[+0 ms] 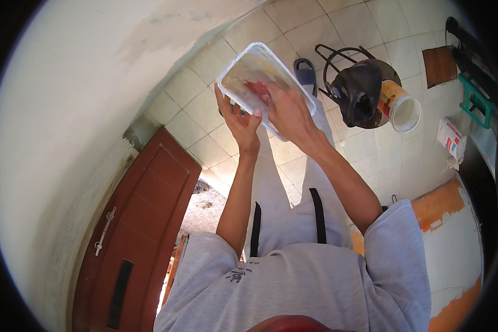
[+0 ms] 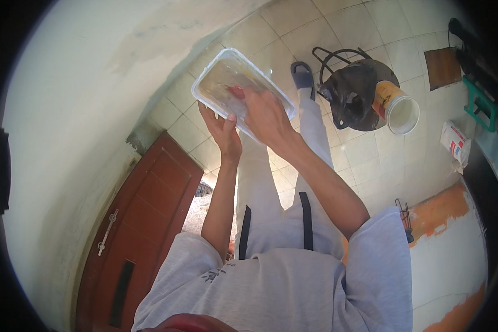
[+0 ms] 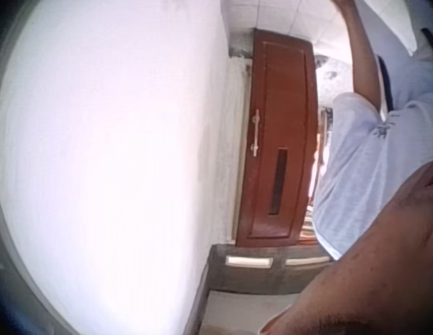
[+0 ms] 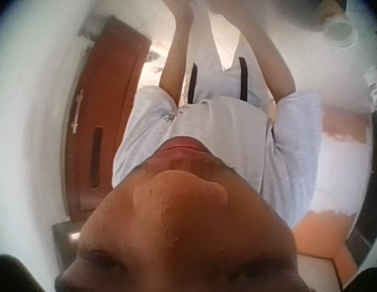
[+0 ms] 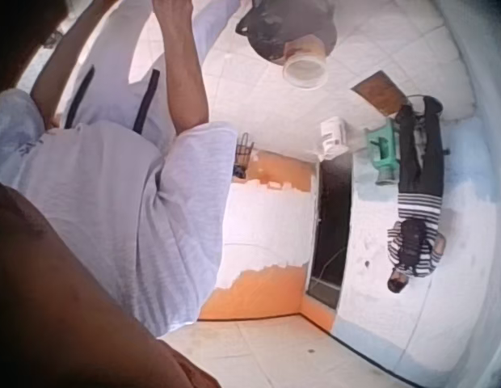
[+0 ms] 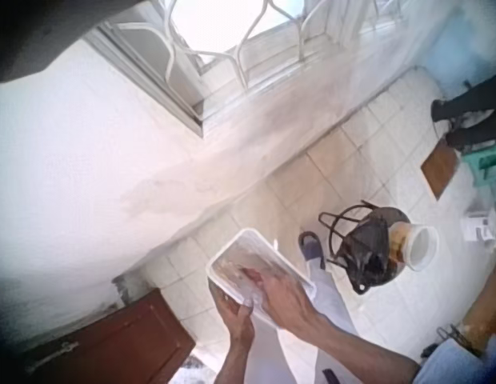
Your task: The person applies wall putty to a wall surface using a scraper, repeatedly scooping the putty from a plastic container and smoothing it over the wall.
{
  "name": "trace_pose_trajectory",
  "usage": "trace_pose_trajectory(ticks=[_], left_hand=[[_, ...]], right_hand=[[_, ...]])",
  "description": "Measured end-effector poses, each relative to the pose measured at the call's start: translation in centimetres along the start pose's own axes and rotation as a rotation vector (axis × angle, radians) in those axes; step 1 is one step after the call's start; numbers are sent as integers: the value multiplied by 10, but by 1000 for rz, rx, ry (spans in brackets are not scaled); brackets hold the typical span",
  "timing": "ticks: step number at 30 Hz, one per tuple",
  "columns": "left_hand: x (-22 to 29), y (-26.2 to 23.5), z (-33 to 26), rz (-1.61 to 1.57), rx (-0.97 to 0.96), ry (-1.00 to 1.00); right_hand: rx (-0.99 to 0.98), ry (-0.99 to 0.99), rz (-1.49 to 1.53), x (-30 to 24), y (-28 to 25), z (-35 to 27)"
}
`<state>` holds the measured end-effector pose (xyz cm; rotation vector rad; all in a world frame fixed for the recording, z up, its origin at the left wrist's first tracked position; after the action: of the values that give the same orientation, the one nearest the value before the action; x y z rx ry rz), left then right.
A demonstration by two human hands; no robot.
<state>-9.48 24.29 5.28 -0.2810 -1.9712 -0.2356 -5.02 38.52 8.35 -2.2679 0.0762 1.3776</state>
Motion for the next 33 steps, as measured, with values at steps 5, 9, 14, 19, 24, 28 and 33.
trace_pose_trajectory(ticks=[5, 9, 14, 19, 24, 28, 33], left_hand=[[-7, -12, 3, 6, -25, -17], [-17, -20, 6, 14, -52, -59], [-17, -18, 11, 45, -176, -35], [-37, -27, 19, 73, -164, -82], [-39, -23, 21, 10, -112, -116], [-40, -19, 22, -33, -137, -101], [-41, -12, 25, -120, -198, -103]], right_hand=[[-57, 76, 16, 17, 23, 3], [-97, 100, 64, 24, 35, 4], [-48, 104, 86, 35, 33, 4], [56, 56, 92, 19, 23, -12], [264, -26, 153, 15, -3, -30], [344, 41, 178, 30, -32, -32], [497, -33, 480, 56, -47, -36]])
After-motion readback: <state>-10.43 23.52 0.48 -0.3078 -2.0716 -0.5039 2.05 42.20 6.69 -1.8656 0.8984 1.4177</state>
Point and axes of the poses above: each hand's wrist, its own z-axis towards the middle knuckle, its own y-axis out of the palm, x = y × z, the point moved 7 cm from there along z, towards the middle knuckle, and after that the axes turned 2 degrees about z, right-handed, at the moved point
